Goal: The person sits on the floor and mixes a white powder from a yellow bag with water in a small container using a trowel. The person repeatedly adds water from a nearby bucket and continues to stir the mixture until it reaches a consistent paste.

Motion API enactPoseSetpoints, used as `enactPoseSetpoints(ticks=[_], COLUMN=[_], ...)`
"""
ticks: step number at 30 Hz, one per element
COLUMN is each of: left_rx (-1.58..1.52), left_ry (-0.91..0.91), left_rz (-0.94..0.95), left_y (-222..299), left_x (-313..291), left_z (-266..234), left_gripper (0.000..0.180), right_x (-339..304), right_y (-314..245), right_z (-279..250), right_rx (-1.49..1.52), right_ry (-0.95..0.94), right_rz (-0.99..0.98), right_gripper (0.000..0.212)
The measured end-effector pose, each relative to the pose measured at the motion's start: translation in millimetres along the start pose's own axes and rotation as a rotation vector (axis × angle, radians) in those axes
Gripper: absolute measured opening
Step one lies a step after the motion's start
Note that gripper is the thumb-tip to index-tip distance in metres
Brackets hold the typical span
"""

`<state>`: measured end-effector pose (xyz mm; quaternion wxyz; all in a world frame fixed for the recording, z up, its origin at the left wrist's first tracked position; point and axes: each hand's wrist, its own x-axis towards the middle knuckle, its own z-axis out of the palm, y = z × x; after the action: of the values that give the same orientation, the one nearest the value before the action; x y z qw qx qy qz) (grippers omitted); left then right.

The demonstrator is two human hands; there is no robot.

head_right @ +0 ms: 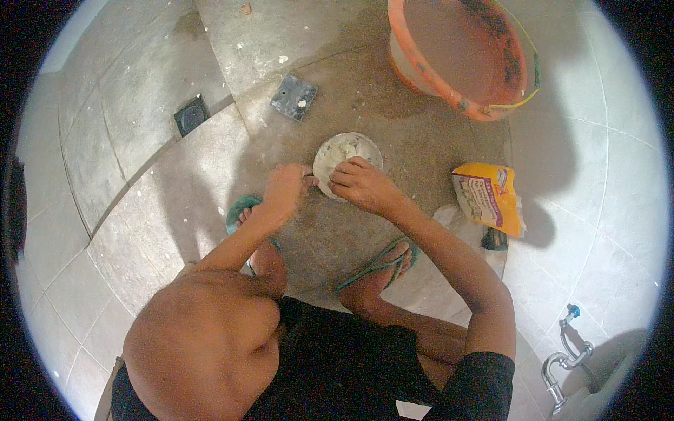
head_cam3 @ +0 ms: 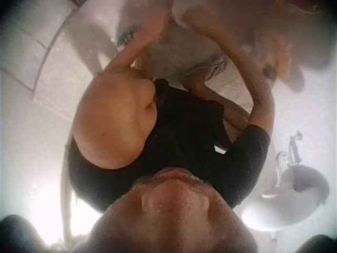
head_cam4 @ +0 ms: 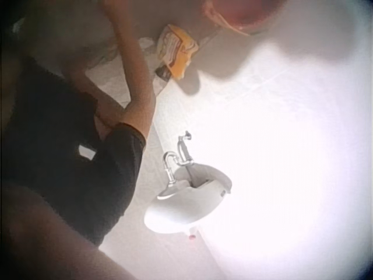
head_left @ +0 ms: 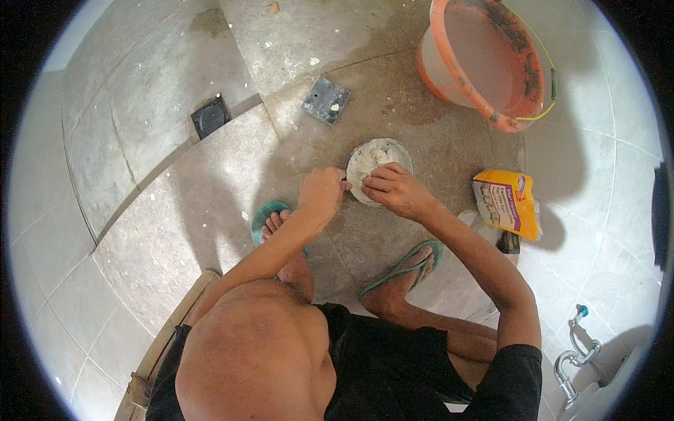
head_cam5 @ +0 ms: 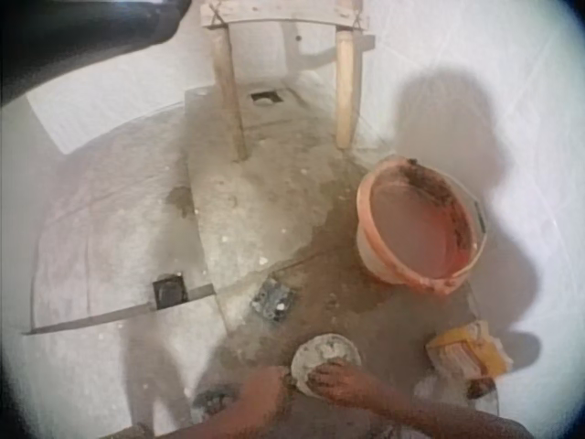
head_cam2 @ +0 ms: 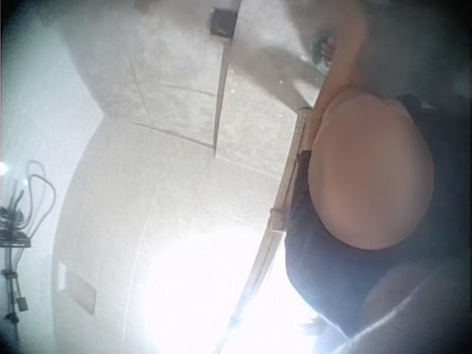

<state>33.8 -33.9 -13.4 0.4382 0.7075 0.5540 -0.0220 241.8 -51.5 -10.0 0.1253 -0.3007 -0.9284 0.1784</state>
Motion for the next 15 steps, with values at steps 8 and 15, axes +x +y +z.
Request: enactPoseSetpoints(ticks=[8,15], left_rx=[0.034,-0.023], left_ry=[-0.013,0.040], left_rz=[0.013,0.083], left_y=[5.7,9.4], left_x=[4.0,8.3], left_z=[-12.3,-15.3], left_gripper=[0.028,0.039], right_x=[-3.8,8.0], right_y=[0.2,-2.5], right_z=[-3.4,4.1], right_rx=[0.062,-0.034], right_ry=[0.162,0.218], right_rz=[0.100,0.364], right_gripper=[0.027,0.029])
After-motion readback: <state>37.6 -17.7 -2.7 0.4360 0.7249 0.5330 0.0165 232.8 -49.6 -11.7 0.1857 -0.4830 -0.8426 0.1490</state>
